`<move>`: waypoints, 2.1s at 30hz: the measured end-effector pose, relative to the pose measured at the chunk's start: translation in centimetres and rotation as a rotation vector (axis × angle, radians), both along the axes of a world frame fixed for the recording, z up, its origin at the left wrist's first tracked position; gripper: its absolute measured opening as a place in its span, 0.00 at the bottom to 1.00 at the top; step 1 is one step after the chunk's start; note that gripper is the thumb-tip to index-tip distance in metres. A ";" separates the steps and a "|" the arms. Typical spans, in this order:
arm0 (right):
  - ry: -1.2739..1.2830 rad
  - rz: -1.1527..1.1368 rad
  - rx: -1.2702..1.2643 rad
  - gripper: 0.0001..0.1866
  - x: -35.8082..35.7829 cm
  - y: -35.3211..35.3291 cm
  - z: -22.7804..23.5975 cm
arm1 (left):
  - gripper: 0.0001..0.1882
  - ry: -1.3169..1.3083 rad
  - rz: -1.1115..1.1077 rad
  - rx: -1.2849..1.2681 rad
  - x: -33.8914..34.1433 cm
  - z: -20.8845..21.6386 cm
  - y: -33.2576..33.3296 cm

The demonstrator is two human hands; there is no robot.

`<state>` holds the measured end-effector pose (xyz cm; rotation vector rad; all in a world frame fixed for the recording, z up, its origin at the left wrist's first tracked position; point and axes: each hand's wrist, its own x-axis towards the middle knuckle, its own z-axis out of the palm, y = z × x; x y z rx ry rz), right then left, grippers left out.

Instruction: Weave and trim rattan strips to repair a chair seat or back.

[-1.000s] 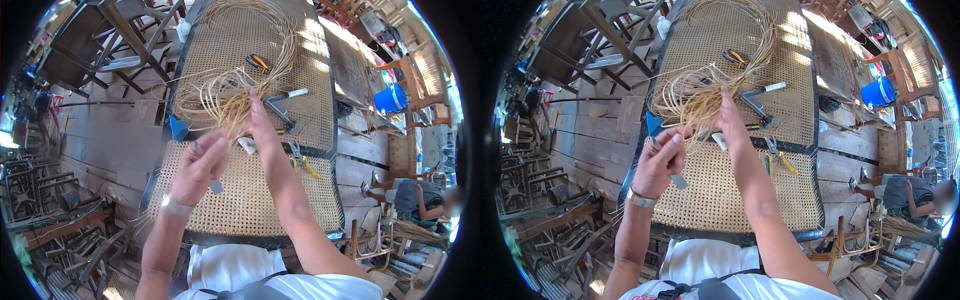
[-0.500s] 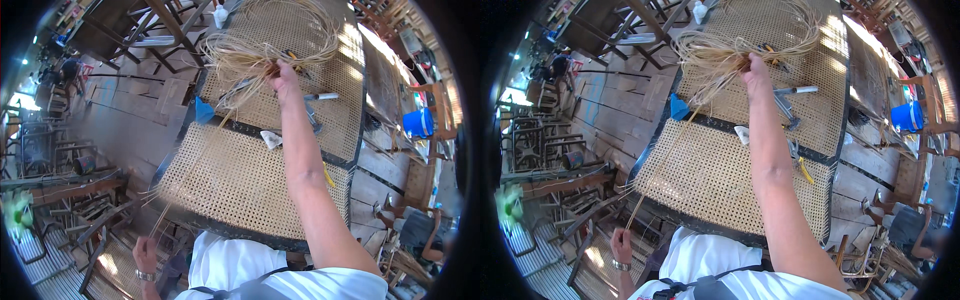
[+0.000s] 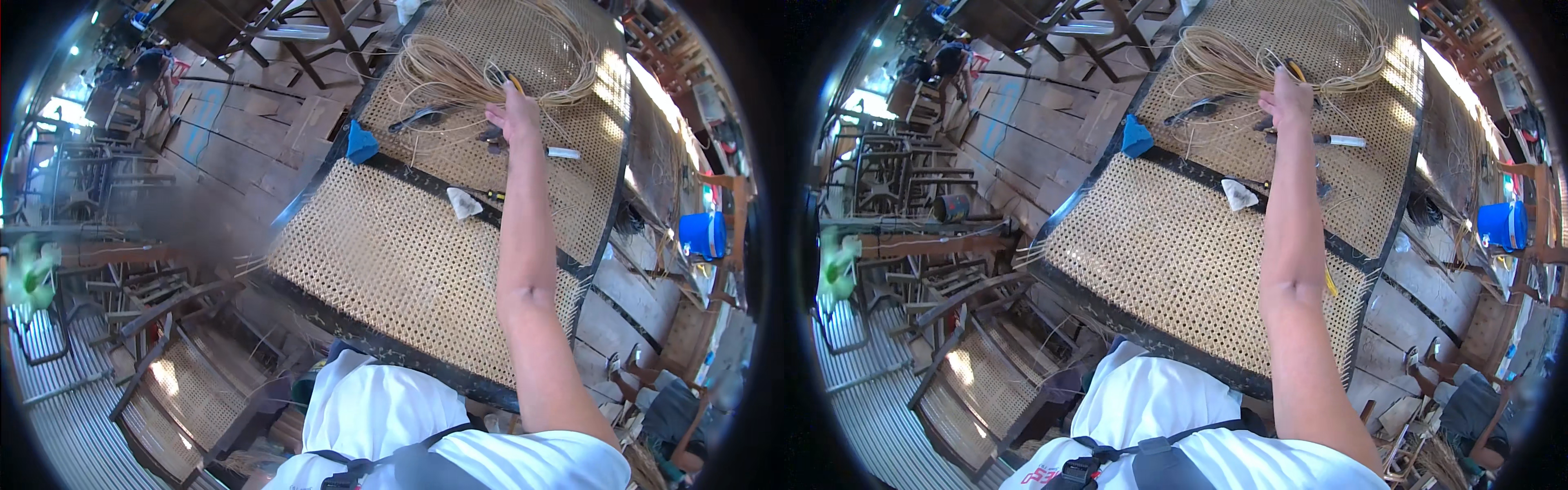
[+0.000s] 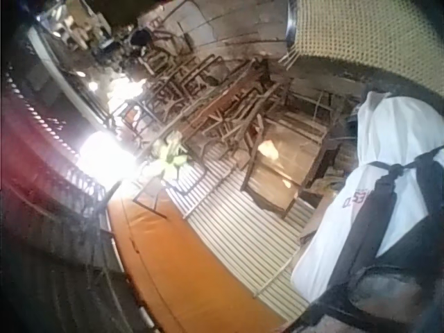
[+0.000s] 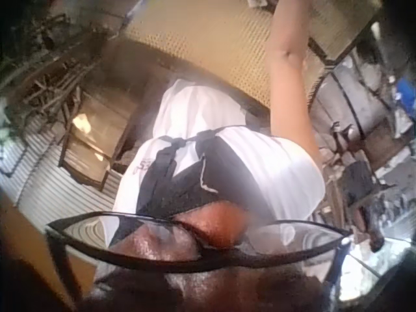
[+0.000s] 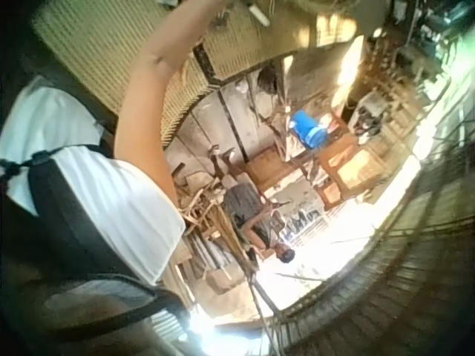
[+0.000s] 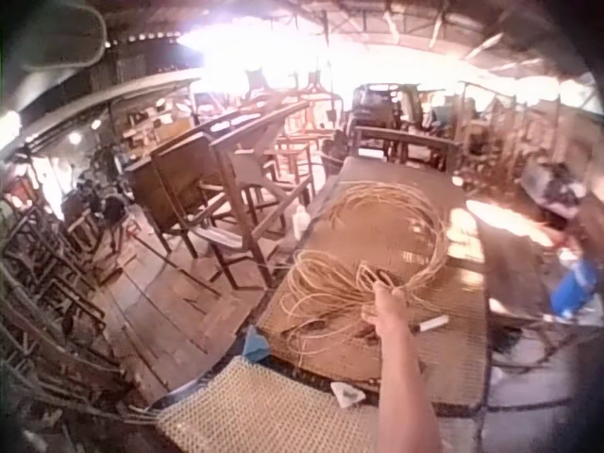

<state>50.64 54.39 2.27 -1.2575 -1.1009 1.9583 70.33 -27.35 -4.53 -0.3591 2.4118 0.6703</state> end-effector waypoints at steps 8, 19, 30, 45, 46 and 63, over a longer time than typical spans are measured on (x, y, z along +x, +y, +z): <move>0.206 0.480 0.406 0.12 11.1 -22.6 4.9 | 0.11 -0.325 -0.274 0.484 -12.0 9.9 17.3; -0.360 0.836 0.250 0.06 29.6 -41.2 6.9 | 0.12 -0.252 -0.815 0.454 -16.8 10.6 18.4; -0.628 0.576 0.344 0.06 46.0 -40.6 9.3 | 0.21 -0.187 -0.951 0.271 -18.8 2.3 12.5; -1.035 0.357 0.472 0.08 65.6 -30.0 10.8 | 0.20 0.190 -0.762 0.172 -20.7 4.0 3.8; -1.009 0.363 0.436 0.08 65.4 -30.4 11.4 | 0.20 0.282 -0.778 0.112 -20.5 4.1 4.2; -1.100 0.716 0.741 0.24 69.7 -25.6 8.0 | 0.13 0.079 -0.720 0.398 -12.0 8.8 12.1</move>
